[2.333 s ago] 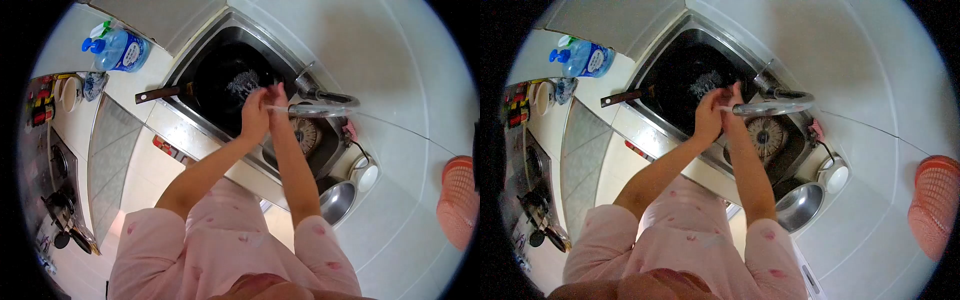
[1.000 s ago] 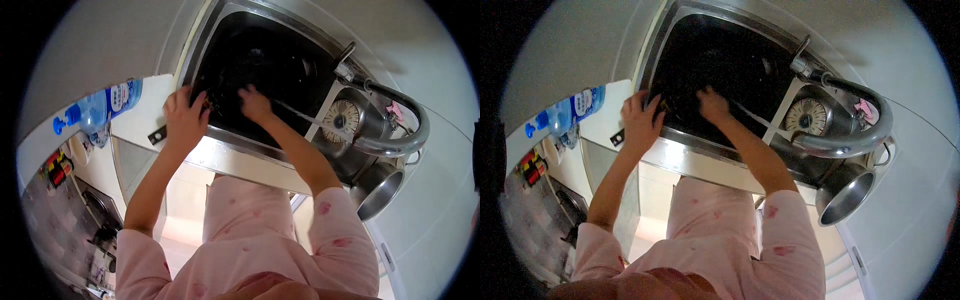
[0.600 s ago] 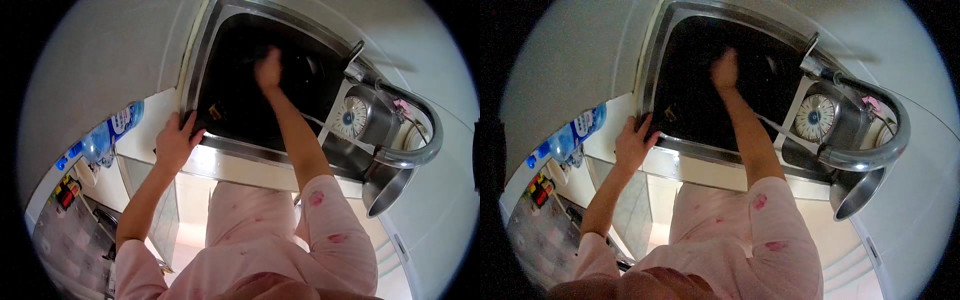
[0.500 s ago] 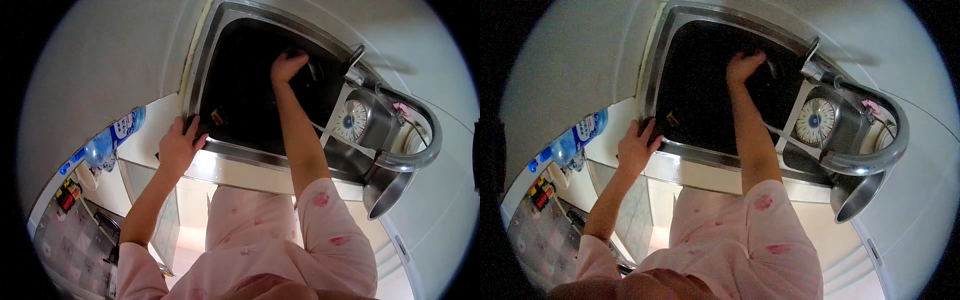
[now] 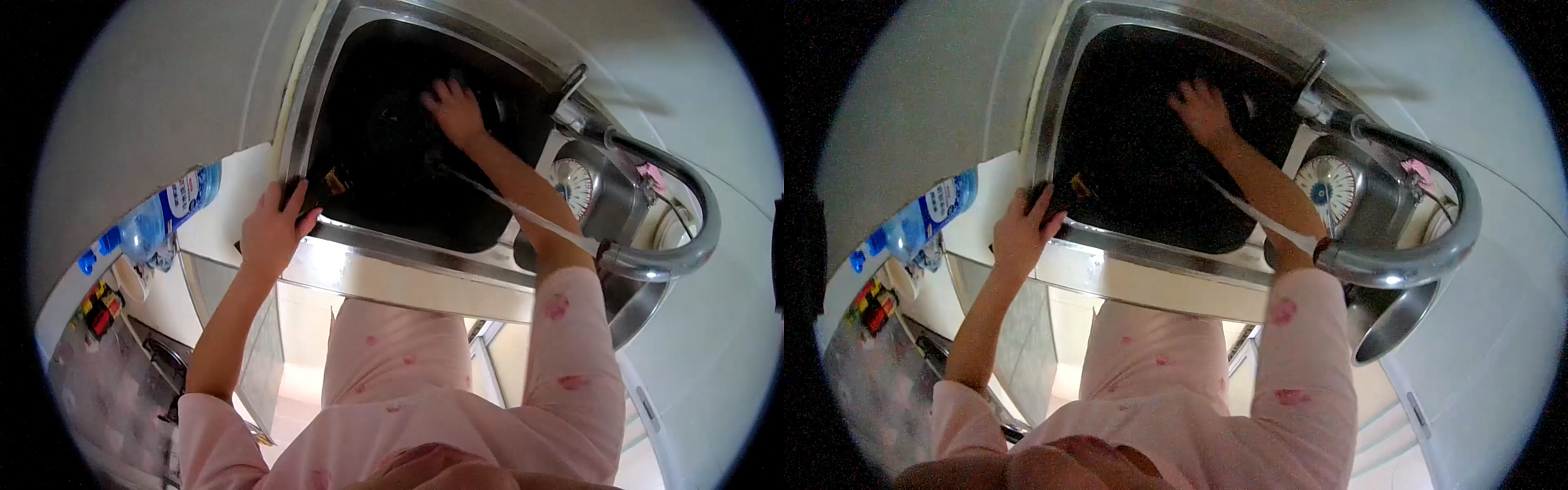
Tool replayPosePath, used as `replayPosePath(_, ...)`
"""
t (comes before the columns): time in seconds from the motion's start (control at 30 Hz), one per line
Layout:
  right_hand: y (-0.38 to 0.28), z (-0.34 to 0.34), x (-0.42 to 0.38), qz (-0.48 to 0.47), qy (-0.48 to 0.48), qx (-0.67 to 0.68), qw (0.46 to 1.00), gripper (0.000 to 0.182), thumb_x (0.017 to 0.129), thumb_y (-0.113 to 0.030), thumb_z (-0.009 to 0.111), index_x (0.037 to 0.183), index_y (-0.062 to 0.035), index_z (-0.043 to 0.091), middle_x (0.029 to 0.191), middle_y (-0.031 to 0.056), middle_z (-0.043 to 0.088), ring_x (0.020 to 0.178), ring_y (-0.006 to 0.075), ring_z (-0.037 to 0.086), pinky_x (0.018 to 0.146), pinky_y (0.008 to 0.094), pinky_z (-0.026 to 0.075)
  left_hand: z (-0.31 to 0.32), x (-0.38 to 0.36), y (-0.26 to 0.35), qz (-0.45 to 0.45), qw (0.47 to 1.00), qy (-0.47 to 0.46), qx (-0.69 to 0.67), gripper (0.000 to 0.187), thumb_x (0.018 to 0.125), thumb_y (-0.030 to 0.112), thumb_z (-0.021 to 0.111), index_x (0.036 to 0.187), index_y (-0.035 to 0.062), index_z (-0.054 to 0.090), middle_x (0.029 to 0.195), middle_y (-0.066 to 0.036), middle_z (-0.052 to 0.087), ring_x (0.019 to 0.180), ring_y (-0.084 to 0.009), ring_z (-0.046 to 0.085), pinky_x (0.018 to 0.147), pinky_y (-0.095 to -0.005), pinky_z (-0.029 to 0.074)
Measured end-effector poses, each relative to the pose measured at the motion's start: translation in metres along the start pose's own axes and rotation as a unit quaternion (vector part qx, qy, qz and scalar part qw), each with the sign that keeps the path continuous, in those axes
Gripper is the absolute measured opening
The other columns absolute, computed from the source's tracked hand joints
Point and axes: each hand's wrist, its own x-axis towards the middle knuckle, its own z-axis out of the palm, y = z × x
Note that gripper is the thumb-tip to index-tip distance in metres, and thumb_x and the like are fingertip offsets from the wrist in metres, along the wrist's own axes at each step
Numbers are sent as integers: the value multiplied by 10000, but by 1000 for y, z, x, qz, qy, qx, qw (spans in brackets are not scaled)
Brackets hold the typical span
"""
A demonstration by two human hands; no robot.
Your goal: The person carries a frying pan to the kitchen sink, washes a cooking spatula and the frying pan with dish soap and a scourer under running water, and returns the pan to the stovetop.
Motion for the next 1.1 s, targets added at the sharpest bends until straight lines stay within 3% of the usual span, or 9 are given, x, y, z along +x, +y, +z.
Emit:
replayPosePath(0.17,6,-33,46,-168,69,5,983,392,826,-129,554,1210,-197,590,1273,64,499,1152,308,480,931,445,447,0,0,1,-6,1000,-7,15,464,850,428,628,1207,131,613,970,-128,537,821,-307,604,635,-399,529)
replayPosePath(0.3,16,-37,-60,94,-183,-4,979,320,847,-148,564,1161,-134,624,1293,125,501,1102,330,549,791,439,542,1,2,1,4,1000,8,2,460,848,424,633,1197,125,618,985,-129,552,820,-306,608,644,-397,530)
replayPosePath(0.37,-36,-51,-88,294,-368,139,871,293,857,-164,567,1129,-80,636,1177,176,573,1081,366,580,823,474,530,-1,1,-1,7,1000,6,0,459,844,426,636,1185,119,624,981,-129,557,818,-303,606,639,-401,529)
replayPosePath(0.43,-93,-82,-81,238,-436,263,827,366,823,-221,592,1141,-42,627,1066,225,642,1078,356,594,890,466,498,-1,0,0,11,1000,19,-9,456,844,429,633,1177,117,627,970,-127,553,831,-299,600,630,-398,526)
replayPosePath(0.53,-159,-65,-9,283,-141,538,782,363,842,-242,591,1129,-20,606,1107,244,618,1036,425,573,919,445,461,1,-1,-2,10,1000,6,2,452,848,427,627,1176,116,625,967,-123,548,844,-290,593,616,-396,525)
replayPosePath(0.63,-123,-37,112,547,125,678,474,468,912,-137,495,1327,36,363,1409,272,372,1273,409,406,1056,460,341,-2,-1,1,1,1000,-12,25,453,851,430,622,1176,115,622,968,-123,543,842,-284,588,609,-393,526)
replayPosePath(0.83,-151,-25,47,280,72,624,726,392,872,-78,550,1243,14,467,1259,239,495,1192,361,482,1017,409,379,5,-2,-2,12,1000,0,10,475,846,443,626,1203,129,616,998,-135,544,841,-305,602,641,-396,536)
replayPosePath(0.9,-141,-43,-38,90,-171,537,821,394,859,-121,577,1252,-113,554,1266,197,528,1211,372,488,1043,447,385,5,1,-4,10,1000,-6,8,476,846,440,629,1210,133,615,1011,-138,549,846,-314,609,658,-401,541)
replayPosePath(1.1,-14,-8,-6,289,-155,197,924,437,839,-151,585,1272,-125,530,1198,201,546,945,371,631,795,464,543,4,0,-2,14,1000,-11,14,475,853,440,620,1209,125,614,1015,-135,542,881,-309,599,656,-403,538)
